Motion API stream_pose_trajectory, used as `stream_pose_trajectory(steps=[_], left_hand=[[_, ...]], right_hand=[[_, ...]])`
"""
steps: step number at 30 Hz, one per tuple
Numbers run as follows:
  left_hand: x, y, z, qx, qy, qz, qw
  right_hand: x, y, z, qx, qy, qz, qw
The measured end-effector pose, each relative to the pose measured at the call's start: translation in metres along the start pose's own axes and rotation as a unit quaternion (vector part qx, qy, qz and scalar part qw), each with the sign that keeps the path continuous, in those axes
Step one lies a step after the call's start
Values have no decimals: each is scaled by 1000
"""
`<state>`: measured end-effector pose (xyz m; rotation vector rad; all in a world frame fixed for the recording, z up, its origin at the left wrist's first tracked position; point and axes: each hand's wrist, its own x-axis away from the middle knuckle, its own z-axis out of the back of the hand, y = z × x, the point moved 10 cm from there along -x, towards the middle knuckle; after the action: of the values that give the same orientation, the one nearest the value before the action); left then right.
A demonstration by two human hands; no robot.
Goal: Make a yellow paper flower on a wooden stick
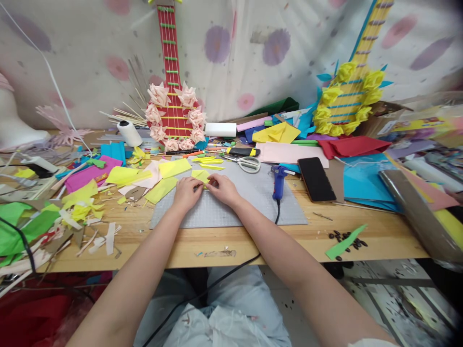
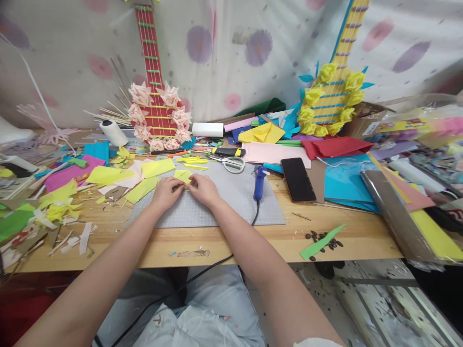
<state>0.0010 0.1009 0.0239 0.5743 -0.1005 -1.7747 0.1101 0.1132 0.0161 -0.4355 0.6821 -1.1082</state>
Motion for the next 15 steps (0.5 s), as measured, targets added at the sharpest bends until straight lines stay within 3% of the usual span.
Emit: stream_pose_trajectory(steps=[6,15], left_hand=[[-9,0,-2,0,-19,9,1000],[-7,-14,-1,25,0,95,995]], right_hand=[[-1,1,-1,16,5,-17,1000],[-1,-3,0,50,20,-19,998]])
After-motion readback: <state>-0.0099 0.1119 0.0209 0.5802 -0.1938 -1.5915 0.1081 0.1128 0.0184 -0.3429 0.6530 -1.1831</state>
